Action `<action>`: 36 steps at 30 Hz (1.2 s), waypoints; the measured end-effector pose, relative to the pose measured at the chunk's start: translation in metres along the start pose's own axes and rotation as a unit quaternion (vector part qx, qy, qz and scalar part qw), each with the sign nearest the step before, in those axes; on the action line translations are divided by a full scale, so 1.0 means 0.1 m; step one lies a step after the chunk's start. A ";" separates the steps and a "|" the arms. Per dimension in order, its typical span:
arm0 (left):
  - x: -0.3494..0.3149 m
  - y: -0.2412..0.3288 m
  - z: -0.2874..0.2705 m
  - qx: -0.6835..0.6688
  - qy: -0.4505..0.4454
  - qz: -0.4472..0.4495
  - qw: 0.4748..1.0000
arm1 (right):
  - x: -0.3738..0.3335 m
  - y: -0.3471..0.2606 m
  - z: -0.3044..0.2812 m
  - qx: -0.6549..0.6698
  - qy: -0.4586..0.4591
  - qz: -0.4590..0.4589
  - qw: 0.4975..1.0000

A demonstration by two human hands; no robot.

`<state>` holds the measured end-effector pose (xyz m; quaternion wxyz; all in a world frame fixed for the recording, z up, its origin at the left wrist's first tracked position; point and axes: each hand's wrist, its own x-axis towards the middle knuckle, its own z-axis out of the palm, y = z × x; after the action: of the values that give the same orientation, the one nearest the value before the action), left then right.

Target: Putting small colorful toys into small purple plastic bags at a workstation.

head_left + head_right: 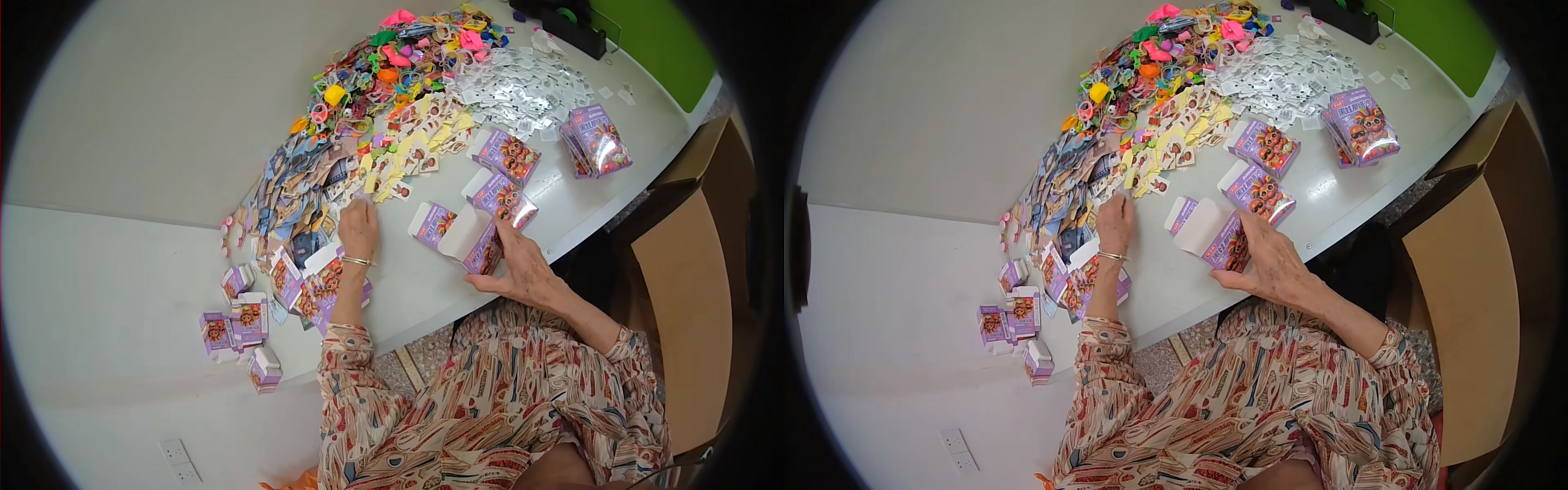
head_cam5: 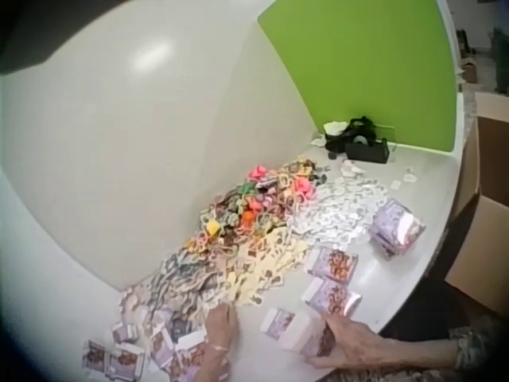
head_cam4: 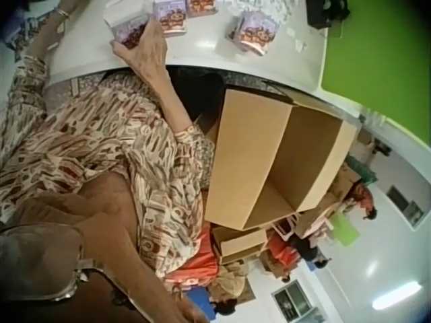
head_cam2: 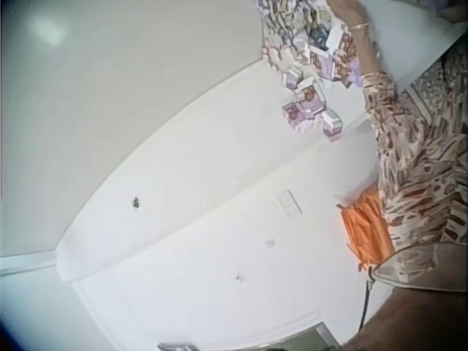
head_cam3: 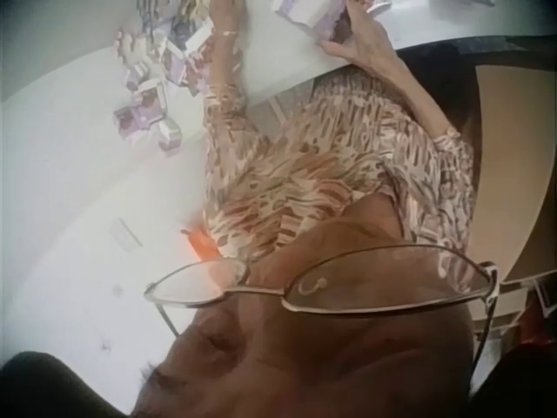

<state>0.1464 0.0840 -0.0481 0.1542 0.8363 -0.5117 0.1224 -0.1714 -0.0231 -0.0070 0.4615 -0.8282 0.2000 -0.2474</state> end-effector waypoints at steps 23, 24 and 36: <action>-0.23 1.41 -1.00 -0.274 -0.046 0.058 0.959 | -0.05 -0.08 0.00 -0.194 -0.050 0.024 0.979; -0.15 1.26 -0.90 -0.282 -0.003 0.016 0.959 | -0.06 -0.06 -0.01 -0.194 -0.050 0.027 0.979; 0.26 0.24 0.31 -0.084 0.068 0.019 0.994 | -0.11 -0.10 -0.06 -0.201 -0.054 0.044 0.977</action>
<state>0.1377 0.0402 -0.0640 0.2559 0.8003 -0.5242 0.1390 -0.1832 -0.0164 0.0019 0.3060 -0.9067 0.2565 -0.1362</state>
